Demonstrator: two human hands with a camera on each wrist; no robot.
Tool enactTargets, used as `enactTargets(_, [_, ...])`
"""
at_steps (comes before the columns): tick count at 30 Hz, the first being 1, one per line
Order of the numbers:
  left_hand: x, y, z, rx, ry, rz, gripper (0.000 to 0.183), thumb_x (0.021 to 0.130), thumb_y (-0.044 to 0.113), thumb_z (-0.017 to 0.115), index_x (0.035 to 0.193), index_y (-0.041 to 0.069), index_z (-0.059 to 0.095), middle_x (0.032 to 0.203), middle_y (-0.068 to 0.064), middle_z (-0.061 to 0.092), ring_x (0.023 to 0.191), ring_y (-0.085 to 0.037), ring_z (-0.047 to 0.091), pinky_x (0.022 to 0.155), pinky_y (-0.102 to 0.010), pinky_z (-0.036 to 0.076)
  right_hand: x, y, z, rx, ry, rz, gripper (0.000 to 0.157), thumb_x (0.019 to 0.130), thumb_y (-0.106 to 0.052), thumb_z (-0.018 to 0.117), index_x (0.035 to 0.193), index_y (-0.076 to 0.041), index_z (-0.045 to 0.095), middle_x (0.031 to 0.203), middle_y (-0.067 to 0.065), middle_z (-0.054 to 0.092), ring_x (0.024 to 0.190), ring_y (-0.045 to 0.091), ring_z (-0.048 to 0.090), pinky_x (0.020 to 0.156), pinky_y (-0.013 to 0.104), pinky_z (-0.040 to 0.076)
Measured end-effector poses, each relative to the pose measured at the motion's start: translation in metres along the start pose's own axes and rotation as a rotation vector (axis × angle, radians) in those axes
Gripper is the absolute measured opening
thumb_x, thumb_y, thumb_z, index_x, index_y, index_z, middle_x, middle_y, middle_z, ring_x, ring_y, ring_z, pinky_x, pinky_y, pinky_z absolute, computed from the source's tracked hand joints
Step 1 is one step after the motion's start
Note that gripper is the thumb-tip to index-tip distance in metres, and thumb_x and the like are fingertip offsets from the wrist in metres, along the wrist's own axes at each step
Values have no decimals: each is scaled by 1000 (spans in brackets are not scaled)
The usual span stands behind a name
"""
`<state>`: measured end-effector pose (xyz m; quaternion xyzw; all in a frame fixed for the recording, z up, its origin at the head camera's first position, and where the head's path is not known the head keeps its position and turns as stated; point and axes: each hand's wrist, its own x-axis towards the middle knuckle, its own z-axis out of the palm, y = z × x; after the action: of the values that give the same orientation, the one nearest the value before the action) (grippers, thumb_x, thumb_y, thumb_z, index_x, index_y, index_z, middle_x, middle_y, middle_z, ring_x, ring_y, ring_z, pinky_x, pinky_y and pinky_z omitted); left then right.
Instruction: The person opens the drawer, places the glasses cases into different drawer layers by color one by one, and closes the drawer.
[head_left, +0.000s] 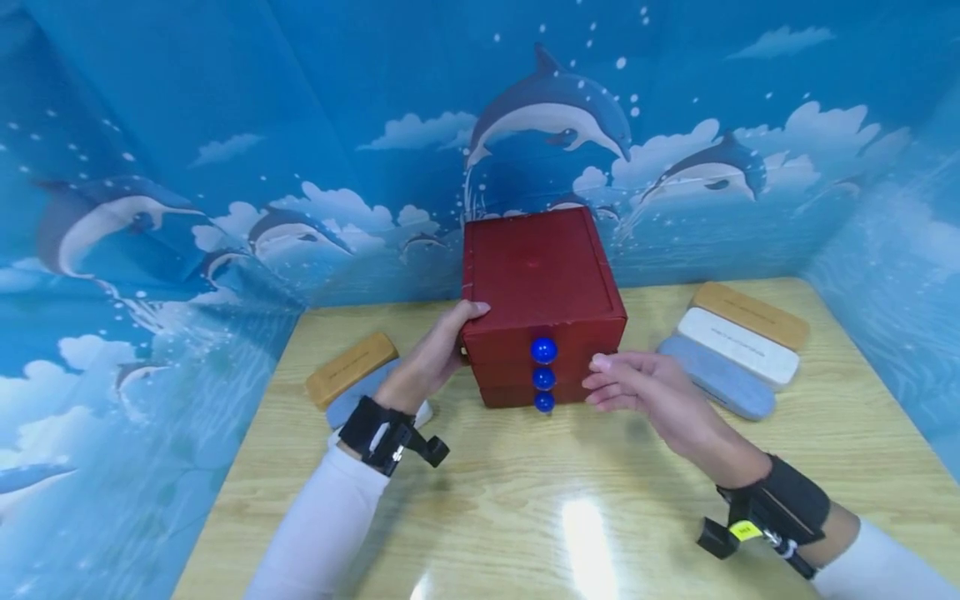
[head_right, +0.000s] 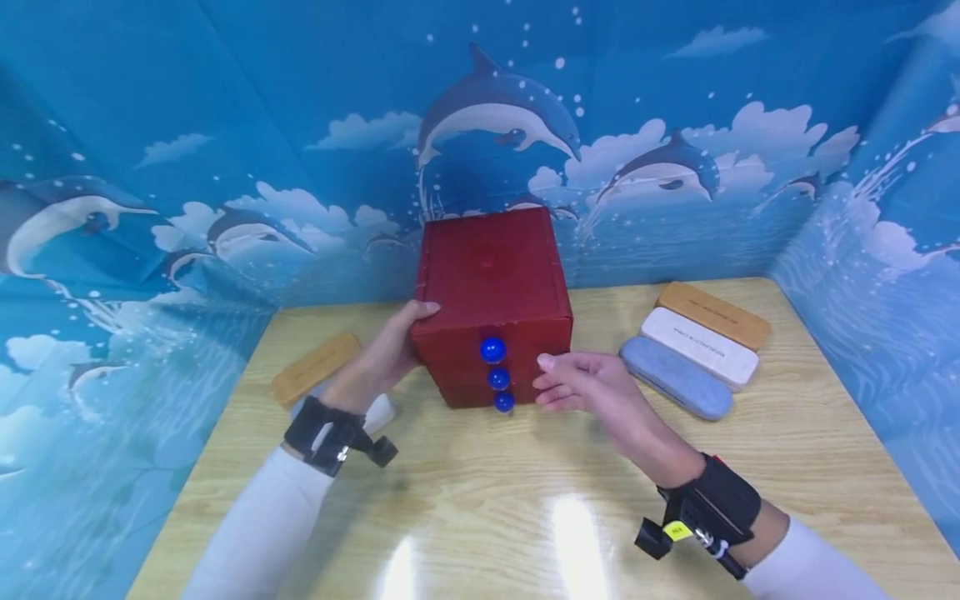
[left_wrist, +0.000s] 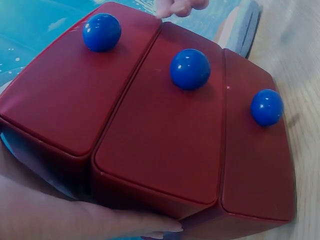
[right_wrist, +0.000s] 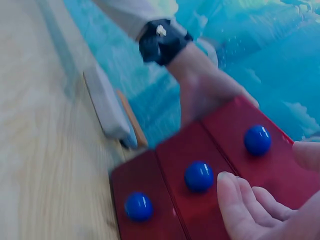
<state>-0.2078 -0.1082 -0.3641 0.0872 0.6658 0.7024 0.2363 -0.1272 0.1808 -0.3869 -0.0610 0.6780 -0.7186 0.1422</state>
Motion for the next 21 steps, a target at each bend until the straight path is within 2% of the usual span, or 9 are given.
enactTargets(3, [1,0,1,-13,2,8,52,93,45,48,137,18,38,130,-13,48,115,-30,48,88,-46,44,4,-1,11,98,-104,2,45,98,-27,54,123,11,50,112,24,63,98,40,61,85,42,51])
enactTargets(7, [3,-1,2,-21,14,1,51,93,44,49,136,18,38,128,-14,49,114,-30,49,86,-45,44,12,-2,26,186,-168,22,46,98,-26,54,124,12,49,113,24,63,99,39,61,86,43,50])
enactTargets(14, [3,-4,1,-9,10,3,49,93,44,46,133,16,41,127,-14,51,113,-29,49,86,-44,44,21,-4,46,285,-187,99,53,97,-32,54,131,8,45,114,21,64,102,38,61,88,44,48])
enactTargets(21, [2,-3,-1,-5,11,3,51,91,44,47,132,13,42,126,-14,51,112,-29,49,87,-44,44,27,-7,54,336,-177,147,60,95,-40,56,130,7,46,115,22,63,103,37,61,88,42,48])
